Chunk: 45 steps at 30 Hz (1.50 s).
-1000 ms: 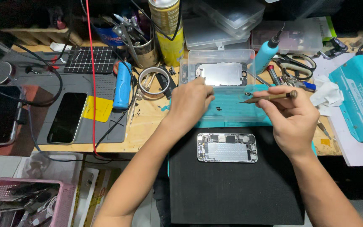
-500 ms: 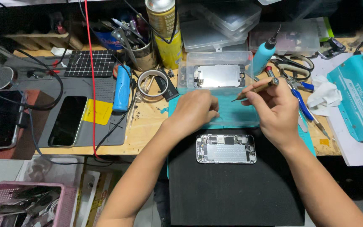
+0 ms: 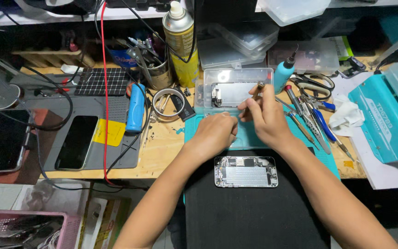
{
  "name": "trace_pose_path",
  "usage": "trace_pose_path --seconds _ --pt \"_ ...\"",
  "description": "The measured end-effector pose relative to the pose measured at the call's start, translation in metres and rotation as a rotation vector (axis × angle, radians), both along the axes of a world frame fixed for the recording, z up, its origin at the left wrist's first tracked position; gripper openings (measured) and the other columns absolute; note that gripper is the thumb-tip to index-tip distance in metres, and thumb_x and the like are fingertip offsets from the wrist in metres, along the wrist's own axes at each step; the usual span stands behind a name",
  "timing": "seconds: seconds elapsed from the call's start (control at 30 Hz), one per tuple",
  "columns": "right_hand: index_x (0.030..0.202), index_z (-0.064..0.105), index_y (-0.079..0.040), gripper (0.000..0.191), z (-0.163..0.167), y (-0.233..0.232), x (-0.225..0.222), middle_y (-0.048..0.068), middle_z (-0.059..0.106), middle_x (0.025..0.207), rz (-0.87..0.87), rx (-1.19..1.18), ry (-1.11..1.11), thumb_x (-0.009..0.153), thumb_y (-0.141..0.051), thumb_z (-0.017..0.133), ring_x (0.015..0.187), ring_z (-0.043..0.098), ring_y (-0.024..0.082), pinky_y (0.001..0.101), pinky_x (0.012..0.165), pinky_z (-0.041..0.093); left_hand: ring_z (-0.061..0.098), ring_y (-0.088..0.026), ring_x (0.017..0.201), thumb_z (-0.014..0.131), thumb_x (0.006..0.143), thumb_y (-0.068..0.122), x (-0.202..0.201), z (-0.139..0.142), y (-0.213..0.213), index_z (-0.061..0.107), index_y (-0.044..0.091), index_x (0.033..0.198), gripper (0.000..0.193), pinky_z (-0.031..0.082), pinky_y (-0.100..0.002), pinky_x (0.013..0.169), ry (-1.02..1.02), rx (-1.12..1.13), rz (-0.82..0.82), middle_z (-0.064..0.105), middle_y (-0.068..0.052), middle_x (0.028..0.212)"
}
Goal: The person disassembles a smartphone at a repair bench, using a screwdriver to remove small screws from the phone's rear housing and handling the exposed internal components. They place removed screws and parts on the work mat and reposition the phone body as they work around it.
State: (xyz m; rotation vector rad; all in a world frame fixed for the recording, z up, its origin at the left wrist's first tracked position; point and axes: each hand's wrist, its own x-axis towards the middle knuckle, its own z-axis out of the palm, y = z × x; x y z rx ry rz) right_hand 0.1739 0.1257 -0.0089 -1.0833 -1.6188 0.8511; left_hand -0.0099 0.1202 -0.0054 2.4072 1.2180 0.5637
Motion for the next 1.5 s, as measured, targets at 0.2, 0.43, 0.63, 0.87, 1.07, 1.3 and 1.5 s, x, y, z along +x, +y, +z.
trace_pose_path --seconds 0.2,0.43,0.63,0.87,1.07,1.3,1.5 --pt "0.122 0.040 -0.001 0.016 0.006 -0.011 0.008 0.014 0.075 0.097 -0.034 0.031 0.049 0.108 -0.006 0.046 0.086 0.076 0.018 0.0303 0.077 0.064 0.070 -0.036 0.085 0.073 0.080 0.009 -0.004 0.007 -0.005 0.068 0.006 0.081 0.005 0.053 -0.050 0.074 -0.027 -0.030 -0.001 0.072 -0.013 0.083" --pt "0.129 0.048 0.000 0.020 0.023 -0.036 0.025 0.008 0.065 0.096 0.007 0.048 0.122 0.109 -0.005 0.048 0.079 0.065 0.013 0.0276 0.075 0.058 0.072 -0.033 0.085 0.075 0.084 0.011 -0.006 0.023 -0.014 0.071 0.006 0.101 0.019 0.055 -0.042 0.073 -0.334 0.063 0.063 0.075 -0.011 0.093" --pt "0.119 0.060 -0.001 0.018 0.042 -0.057 0.024 -0.003 0.063 0.085 -0.145 0.052 0.005 0.103 -0.007 0.056 0.063 0.049 0.004 0.0212 0.056 0.041 0.073 -0.024 0.083 0.075 0.089 0.008 0.002 0.040 -0.025 0.074 0.006 0.101 0.012 0.056 -0.033 0.072 -0.522 0.162 0.036 0.075 -0.009 0.096" --pt "0.104 0.073 0.000 0.014 0.052 -0.074 0.025 -0.003 0.048 0.071 -0.133 0.020 -0.060 0.095 -0.011 0.074 0.064 0.038 0.003 0.0215 0.055 0.030 0.053 -0.003 0.069 0.078 0.090 0.006 0.011 0.050 -0.049 0.077 0.005 0.098 0.009 0.042 -0.021 0.059 -0.923 -0.147 0.022 0.071 0.001 0.096" --pt "0.105 0.072 0.001 0.012 0.049 -0.078 0.031 -0.008 0.064 0.084 0.035 -0.113 0.210 0.097 -0.007 0.069 0.071 0.049 0.000 0.0203 0.062 0.037 0.047 0.001 0.064 0.080 0.091 0.006 0.014 0.042 -0.056 0.080 0.005 0.099 0.009 0.033 -0.019 0.055 -1.079 -0.413 0.045 0.066 0.004 0.080" --pt "0.105 0.073 0.001 0.012 0.043 -0.079 0.033 -0.007 0.055 0.072 0.038 -0.234 0.313 0.095 -0.005 0.070 0.059 0.040 0.001 0.0207 0.051 0.027 0.056 0.000 0.073 0.079 0.091 0.004 0.018 0.033 -0.055 0.076 0.001 0.107 0.017 0.041 -0.017 0.061 -1.198 -0.541 0.028 0.070 0.003 0.086" --pt "0.103 0.072 0.001 0.011 0.041 -0.078 0.034 -0.008 0.051 0.068 0.117 -0.329 0.406 0.098 -0.009 0.067 0.055 0.034 0.001 0.0216 0.048 0.022 0.069 -0.003 0.091 0.076 0.092 0.001 0.015 0.030 -0.057 0.073 0.001 0.117 0.025 0.055 -0.020 0.080 -1.279 -0.614 -0.094 0.075 0.000 0.100"
